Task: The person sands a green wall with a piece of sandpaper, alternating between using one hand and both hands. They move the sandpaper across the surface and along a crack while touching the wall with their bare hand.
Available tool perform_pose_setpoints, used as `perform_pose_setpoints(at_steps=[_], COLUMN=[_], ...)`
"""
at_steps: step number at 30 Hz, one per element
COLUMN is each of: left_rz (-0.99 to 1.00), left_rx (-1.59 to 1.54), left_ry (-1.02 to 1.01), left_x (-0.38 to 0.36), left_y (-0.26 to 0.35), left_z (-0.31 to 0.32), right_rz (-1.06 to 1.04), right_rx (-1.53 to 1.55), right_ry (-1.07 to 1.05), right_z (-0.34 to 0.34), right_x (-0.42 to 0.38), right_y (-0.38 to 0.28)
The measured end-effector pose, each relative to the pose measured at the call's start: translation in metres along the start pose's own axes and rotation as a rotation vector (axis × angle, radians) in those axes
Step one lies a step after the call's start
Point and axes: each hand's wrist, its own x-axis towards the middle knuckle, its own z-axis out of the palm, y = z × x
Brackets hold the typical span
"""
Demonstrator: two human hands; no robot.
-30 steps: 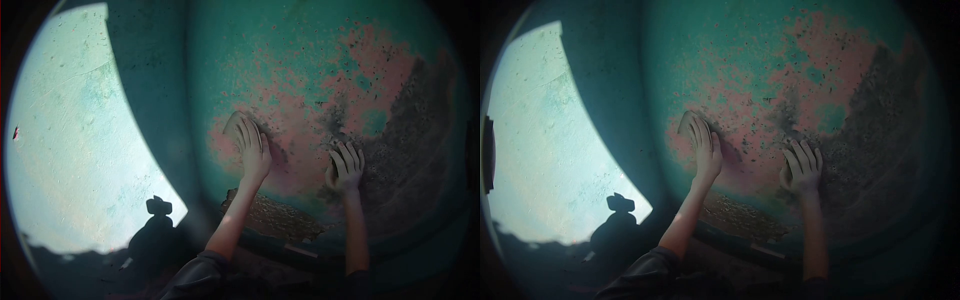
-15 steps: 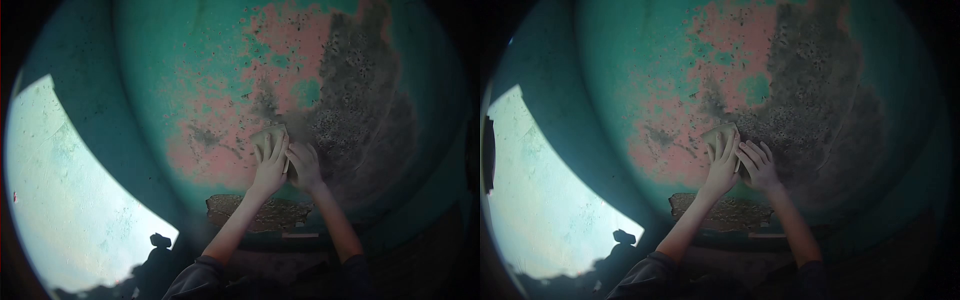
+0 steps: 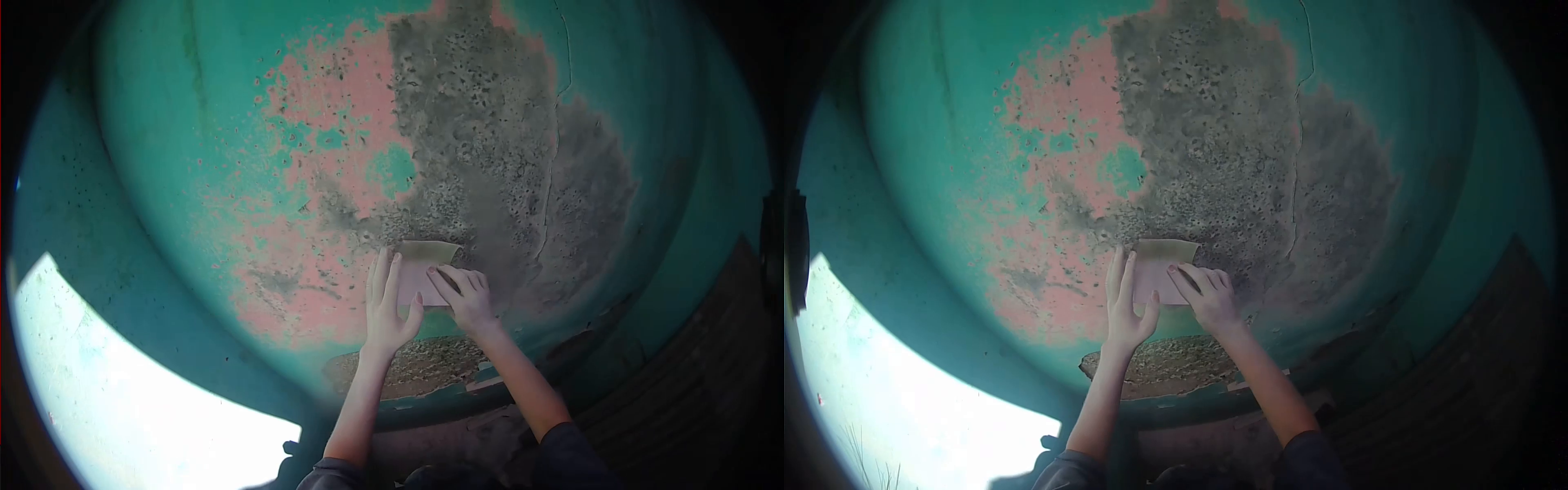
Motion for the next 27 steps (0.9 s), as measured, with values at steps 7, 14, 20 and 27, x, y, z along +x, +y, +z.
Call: perform_pose_setpoints(at_steps=[7, 14, 20, 27], left_rz=[-0.306, -0.181, 0.011, 0.059], left_rx=[-0.146, -0.3, -0.2, 0.242], left_ry=[0.156, 0.018, -0.081, -0.212], left_x=[0.003, 0.022, 0.061, 0.113], left_y=[0.022, 0.048, 0.066, 0.098], left_z=[0.052, 0.074, 0.088, 0.152], right_rz=[0.338, 0.523, 0.545, 0.565], right_rx=[-0.086, -0.312, -0.222, -0.322], right_ry=[-0.01, 0.1, 0.129, 0.196], right_z=[-0.021, -0.013, -0.044, -0.106], right_x=[0.002, 0.003, -0.004, 0.031], right_y=[-0.027, 0.005, 0.084, 0.156])
